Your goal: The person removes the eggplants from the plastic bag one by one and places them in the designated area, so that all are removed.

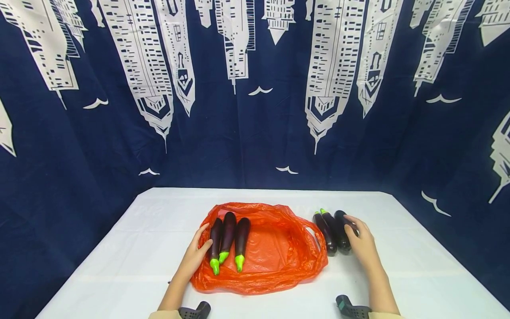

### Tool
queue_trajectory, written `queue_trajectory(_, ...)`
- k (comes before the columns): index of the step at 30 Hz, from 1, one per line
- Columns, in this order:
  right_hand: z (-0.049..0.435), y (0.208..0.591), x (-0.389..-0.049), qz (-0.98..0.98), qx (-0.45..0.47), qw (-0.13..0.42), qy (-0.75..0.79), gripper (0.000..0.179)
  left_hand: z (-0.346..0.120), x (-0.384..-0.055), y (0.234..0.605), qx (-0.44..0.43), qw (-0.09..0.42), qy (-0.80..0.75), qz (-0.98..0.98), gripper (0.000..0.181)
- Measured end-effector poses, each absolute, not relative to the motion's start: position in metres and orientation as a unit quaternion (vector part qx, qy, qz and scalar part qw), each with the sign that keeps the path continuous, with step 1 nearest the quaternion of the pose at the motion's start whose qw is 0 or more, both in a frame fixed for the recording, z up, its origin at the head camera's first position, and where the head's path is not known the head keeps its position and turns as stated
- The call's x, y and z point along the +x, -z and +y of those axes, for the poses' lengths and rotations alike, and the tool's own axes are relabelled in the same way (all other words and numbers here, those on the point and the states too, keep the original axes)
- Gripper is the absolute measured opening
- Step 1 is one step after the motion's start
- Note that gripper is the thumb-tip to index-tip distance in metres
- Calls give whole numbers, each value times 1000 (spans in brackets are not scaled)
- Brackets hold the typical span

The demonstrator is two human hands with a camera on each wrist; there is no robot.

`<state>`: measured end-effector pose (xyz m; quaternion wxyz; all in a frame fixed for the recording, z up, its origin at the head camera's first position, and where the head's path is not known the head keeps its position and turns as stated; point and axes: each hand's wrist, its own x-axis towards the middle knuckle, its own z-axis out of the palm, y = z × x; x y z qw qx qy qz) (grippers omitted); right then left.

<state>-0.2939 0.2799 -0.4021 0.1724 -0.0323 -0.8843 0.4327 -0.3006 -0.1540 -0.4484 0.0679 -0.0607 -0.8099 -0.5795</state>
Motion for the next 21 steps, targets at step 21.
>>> queue_trajectory(21,227,378,-297,-887,63,188,-417,35,-154,-302,450,-56,64,582,-808,54)
